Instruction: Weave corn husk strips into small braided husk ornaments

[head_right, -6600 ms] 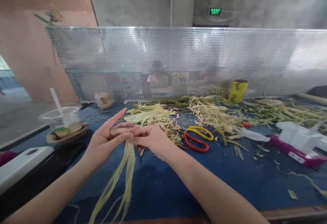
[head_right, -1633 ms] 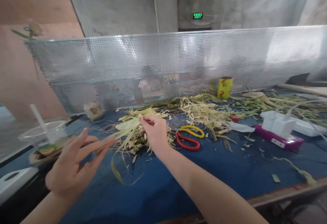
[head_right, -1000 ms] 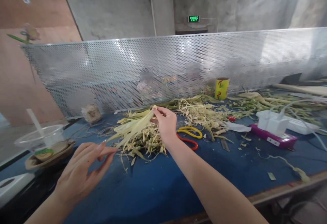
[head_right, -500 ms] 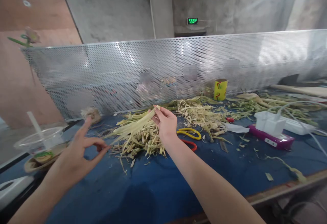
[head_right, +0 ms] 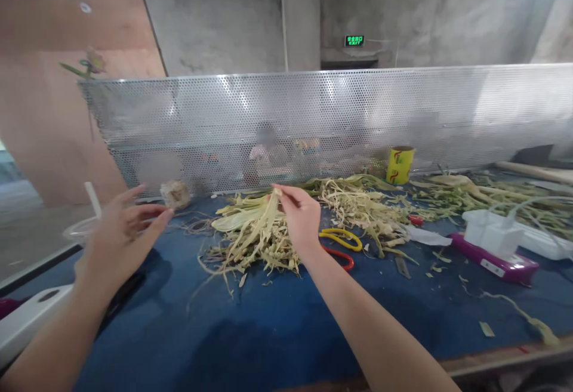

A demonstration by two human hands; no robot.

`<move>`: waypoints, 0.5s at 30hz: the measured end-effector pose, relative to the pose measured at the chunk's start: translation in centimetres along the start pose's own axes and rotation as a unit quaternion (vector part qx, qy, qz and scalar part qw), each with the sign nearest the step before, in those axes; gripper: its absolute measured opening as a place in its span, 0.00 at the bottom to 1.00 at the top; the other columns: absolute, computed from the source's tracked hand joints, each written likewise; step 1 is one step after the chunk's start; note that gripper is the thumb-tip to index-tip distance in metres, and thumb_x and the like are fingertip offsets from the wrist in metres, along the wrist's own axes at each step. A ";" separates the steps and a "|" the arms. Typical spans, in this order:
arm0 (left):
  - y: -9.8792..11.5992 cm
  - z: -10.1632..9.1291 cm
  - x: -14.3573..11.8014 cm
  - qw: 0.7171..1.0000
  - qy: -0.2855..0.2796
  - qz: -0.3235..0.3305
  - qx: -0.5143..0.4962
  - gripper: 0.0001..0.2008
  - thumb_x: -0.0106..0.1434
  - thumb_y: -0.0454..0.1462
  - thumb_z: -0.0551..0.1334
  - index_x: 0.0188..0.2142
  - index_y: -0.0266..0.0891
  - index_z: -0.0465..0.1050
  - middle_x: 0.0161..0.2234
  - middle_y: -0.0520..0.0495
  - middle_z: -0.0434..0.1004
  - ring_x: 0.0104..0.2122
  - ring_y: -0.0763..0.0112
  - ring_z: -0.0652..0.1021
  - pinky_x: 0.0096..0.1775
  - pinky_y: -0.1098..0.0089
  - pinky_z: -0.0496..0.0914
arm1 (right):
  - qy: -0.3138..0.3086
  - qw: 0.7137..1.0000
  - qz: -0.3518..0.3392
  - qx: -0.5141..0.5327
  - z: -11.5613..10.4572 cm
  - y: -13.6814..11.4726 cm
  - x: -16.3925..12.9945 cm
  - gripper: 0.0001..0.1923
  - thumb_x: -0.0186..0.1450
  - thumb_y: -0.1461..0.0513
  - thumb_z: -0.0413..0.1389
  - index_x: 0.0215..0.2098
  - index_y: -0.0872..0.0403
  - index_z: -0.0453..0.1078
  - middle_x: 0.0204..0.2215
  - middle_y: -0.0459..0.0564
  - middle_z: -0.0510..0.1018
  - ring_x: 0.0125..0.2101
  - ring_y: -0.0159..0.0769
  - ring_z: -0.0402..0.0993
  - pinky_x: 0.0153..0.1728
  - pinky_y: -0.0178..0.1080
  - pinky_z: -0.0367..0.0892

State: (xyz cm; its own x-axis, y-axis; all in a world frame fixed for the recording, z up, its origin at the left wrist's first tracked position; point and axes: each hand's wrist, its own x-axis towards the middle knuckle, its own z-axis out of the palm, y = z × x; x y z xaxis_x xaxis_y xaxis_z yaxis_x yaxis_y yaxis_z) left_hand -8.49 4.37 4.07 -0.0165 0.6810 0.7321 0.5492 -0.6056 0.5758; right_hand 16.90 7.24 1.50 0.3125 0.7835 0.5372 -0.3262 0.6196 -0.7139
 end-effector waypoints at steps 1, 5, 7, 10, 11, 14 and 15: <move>0.5 0.6 0.2 0.989 -0.042 -0.093 -0.110 0.32 0.58 0.42 0.60 0.58 0.42 0.49 0.42 0.46 0.72 0.43 0.60 0.74 0.43 0.60 0.67 | -0.044 0.998 -0.019 -0.039 0.3 -0.3 -0.5 0.07 0.55 0.62 0.58 0.32 0.52 0.77 0.30 0.48 0.78 0.30 0.35 0.76 0.34 0.40 0.74; 2.8 4.4 -0.2 0.923 -0.228 -0.149 -0.273 0.30 0.59 0.49 0.56 0.56 0.42 0.52 0.52 0.38 0.67 0.48 0.59 0.72 0.46 0.57 0.67 | -0.143 0.978 -0.101 -0.110 1.3 -1.1 -2.2 0.11 0.57 0.67 0.55 0.30 0.45 0.77 0.33 0.45 0.78 0.34 0.33 0.75 0.38 0.40 0.72; 3.8 6.4 -1.3 0.879 -0.317 -0.164 -0.316 0.28 0.56 0.49 0.60 0.52 0.41 0.59 0.47 0.39 0.72 0.44 0.60 0.75 0.45 0.58 0.69 | -0.145 0.977 -0.107 -0.114 1.5 -1.2 -2.7 0.12 0.57 0.68 0.55 0.30 0.44 0.77 0.32 0.44 0.78 0.35 0.34 0.75 0.38 0.40 0.72; 4.4 8.3 -3.3 0.821 -0.398 -0.185 -0.366 0.21 0.58 0.49 0.58 0.46 0.40 0.64 0.35 0.43 0.76 0.35 0.64 0.78 0.39 0.60 0.71 | -0.114 0.989 -0.057 -0.074 1.4 -1.1 -2.9 0.09 0.57 0.65 0.56 0.31 0.46 0.77 0.34 0.45 0.78 0.33 0.34 0.76 0.35 0.39 0.73; 4.4 8.6 -3.8 0.811 -0.403 -0.190 -0.378 0.19 0.59 0.48 0.57 0.45 0.39 0.65 0.32 0.46 0.75 0.33 0.66 0.77 0.38 0.61 0.70 | -0.097 0.993 -0.040 -0.056 1.2 -1.0 -2.9 0.07 0.57 0.64 0.57 0.31 0.47 0.77 0.34 0.46 0.78 0.32 0.35 0.76 0.34 0.39 0.74; 4.1 8.7 -4.7 0.797 -0.405 -0.205 -0.398 0.15 0.61 0.44 0.57 0.42 0.38 0.67 0.25 0.51 0.71 0.29 0.72 0.74 0.36 0.67 0.68 | -0.041 0.999 -0.021 -0.008 0.5 -0.8 -2.1 0.06 0.56 0.63 0.58 0.32 0.51 0.76 0.28 0.46 0.79 0.29 0.36 0.77 0.34 0.40 0.74; 3.9 8.6 -4.8 0.793 -0.408 -0.212 -0.400 0.14 0.60 0.43 0.58 0.42 0.37 0.68 0.24 0.52 0.70 0.27 0.73 0.73 0.35 0.68 0.67 | -0.025 0.999 -0.023 0.005 0.2 -0.7 -1.7 0.07 0.56 0.62 0.58 0.33 0.51 0.76 0.26 0.46 0.79 0.28 0.36 0.77 0.34 0.41 0.74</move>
State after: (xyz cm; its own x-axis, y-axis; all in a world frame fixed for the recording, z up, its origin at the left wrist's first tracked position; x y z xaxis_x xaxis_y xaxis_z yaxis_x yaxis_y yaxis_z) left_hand 0.96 2.30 -0.30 0.6681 0.7343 0.1202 -0.0730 -0.0960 0.9927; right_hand 16.45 5.44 1.17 0.2823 0.7551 0.5918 -0.3210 0.6557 -0.6834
